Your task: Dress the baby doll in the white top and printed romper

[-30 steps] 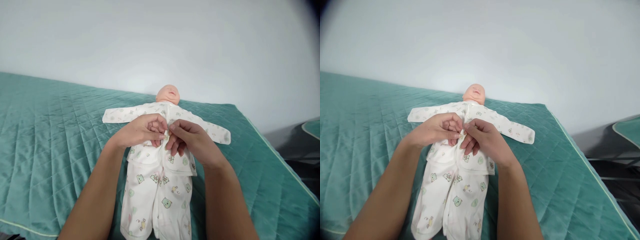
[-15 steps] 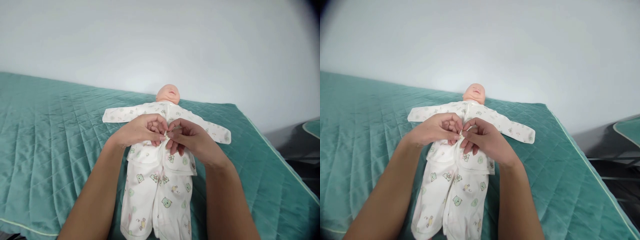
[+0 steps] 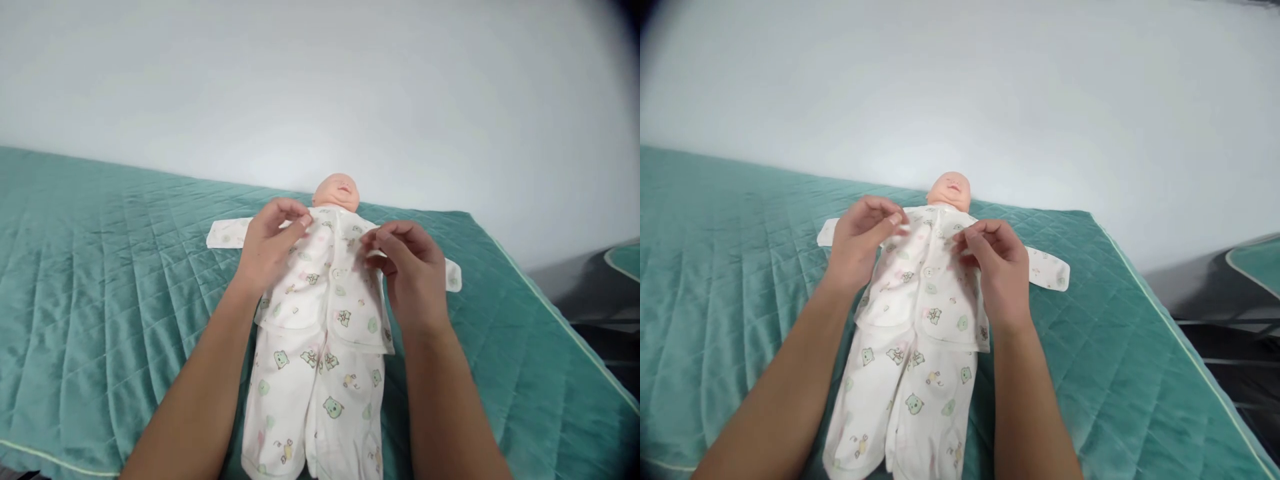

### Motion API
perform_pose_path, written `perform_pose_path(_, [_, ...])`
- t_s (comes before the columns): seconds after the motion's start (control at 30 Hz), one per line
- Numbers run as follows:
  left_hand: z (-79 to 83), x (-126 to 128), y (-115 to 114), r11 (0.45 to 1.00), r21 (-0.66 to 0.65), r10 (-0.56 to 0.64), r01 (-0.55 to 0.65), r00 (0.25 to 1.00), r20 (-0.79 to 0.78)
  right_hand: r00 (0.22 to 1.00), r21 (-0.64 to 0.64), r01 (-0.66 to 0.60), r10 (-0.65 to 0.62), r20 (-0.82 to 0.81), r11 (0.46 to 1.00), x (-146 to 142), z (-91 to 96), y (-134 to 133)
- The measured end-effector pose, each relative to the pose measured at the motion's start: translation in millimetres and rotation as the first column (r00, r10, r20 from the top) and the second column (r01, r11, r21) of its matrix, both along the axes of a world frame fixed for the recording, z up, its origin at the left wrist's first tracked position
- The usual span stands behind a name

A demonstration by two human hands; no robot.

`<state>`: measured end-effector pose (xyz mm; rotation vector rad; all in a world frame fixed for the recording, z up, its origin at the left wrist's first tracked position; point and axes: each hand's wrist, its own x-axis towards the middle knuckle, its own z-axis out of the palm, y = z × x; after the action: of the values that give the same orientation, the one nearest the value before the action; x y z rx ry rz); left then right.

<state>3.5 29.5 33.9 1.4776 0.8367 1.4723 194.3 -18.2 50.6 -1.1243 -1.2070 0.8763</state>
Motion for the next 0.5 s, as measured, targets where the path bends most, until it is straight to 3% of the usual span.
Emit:
perform_pose_path(0.07, [-0.9,4.9,1.2,0.993,0.110,0.053,-0.045,0.996,-0.077,0.996,0.086,0.076,-0.080,0.042,0.993,-4.6,-4.9,2.7])
perform_pose_path(0.17, [-0.2,11.9,1.9,0.973,0.228,0.022,0.046,0.959,-0.284,0.984,0.141,0.087,-0.107,0.142,0.986,-10.5,-12.2,6.1])
perform_pose_path(0.3, [-1.0,16.6,4.1,0.968,0.208,-0.014,0.142,0.855,-0.519,0.931,0.137,0.052,-0.098,0.353,0.989,-13.4,-21.8,10.9])
perform_pose_path(0.5, [-5.8,17.3,7.8,0.976,0.198,0.043,0.094,0.803,-0.594,0.867,0.086,0.027,-0.066,0.494,0.996,-10.1,-31.7,19.1])
